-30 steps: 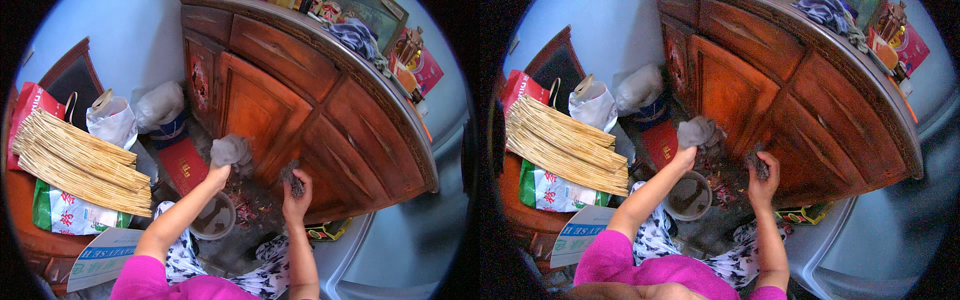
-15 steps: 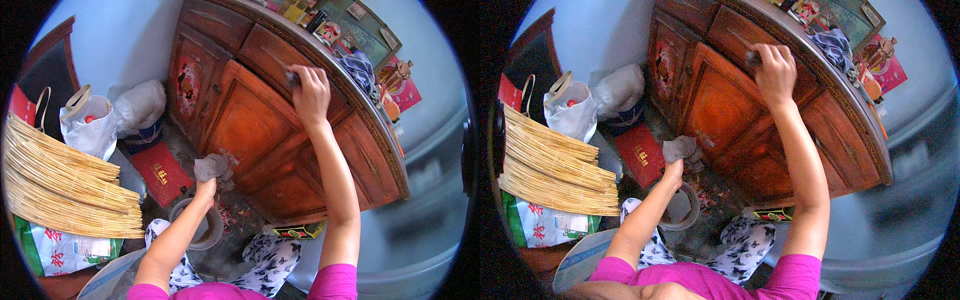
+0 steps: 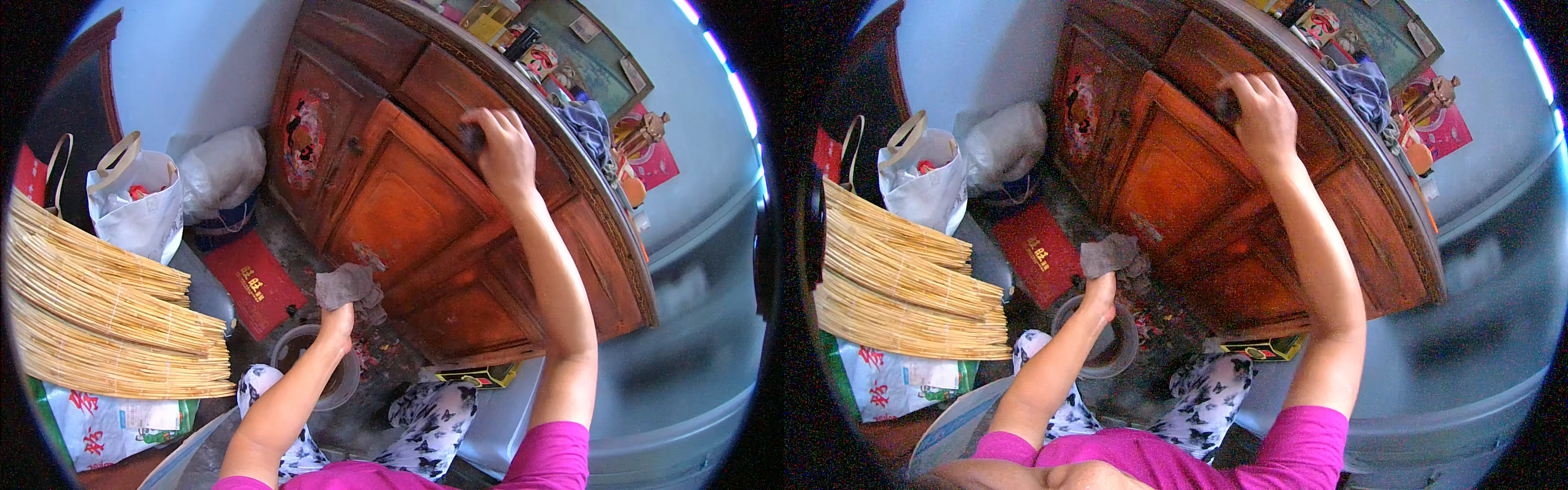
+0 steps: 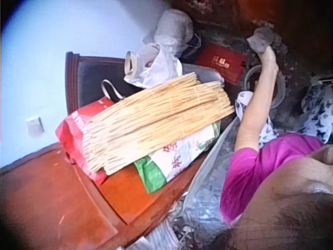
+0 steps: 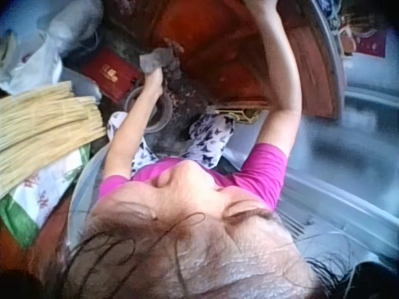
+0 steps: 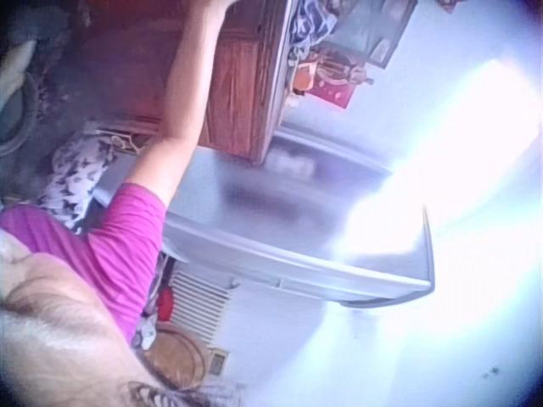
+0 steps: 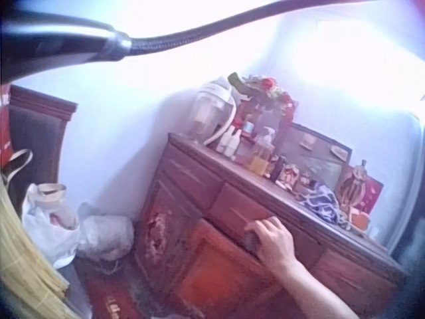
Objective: The person scrubs the front of a wooden cabinet using a steel wool pad in the right hand and a cloth in the left hand. They repeatedly wipe the cabinet doors and drawer fronts, occasionally dipping the cloth into a nearby bucket of water.
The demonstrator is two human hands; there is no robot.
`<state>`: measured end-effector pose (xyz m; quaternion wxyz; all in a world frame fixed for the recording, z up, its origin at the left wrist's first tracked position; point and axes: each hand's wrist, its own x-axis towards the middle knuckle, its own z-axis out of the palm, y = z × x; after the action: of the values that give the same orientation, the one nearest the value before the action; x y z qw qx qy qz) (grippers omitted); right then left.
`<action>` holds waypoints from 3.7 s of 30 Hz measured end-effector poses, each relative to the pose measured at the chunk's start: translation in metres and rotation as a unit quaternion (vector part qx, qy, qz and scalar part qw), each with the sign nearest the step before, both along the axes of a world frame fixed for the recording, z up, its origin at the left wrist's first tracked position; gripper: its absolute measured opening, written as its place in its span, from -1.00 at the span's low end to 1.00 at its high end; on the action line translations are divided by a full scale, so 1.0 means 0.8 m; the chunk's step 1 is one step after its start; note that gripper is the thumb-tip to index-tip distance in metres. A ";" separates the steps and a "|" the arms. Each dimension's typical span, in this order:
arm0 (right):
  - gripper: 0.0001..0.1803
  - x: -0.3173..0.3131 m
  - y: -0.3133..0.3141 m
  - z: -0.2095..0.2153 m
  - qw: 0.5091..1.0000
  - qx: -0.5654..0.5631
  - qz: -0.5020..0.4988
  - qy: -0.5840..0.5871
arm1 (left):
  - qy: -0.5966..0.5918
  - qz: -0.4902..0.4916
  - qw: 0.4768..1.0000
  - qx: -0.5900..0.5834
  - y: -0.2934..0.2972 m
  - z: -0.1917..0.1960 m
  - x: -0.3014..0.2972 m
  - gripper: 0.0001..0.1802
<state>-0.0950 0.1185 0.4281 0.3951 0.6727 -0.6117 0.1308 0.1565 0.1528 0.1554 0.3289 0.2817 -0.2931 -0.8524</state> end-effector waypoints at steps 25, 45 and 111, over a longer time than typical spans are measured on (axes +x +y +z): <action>-0.60 -0.002 -0.029 -0.015 0.992 -0.092 -0.058 0.059 | -0.019 0.052 0.996 0.073 -0.030 -0.085 -0.021 -0.56; -0.59 -0.010 0.084 0.015 0.986 -0.050 -0.154 0.046 | 0.021 0.015 0.997 0.076 -0.017 -0.010 0.004 -0.69; -0.30 -0.013 0.160 0.017 0.980 -0.158 -0.003 -0.117 | -0.126 0.330 0.126 -0.927 -0.201 0.323 -0.217 -0.94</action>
<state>-0.1052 0.2462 0.4418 0.4221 0.5804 -0.6272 0.3026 -0.0174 -0.0083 0.4139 0.5468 -0.0653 -0.7756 0.3086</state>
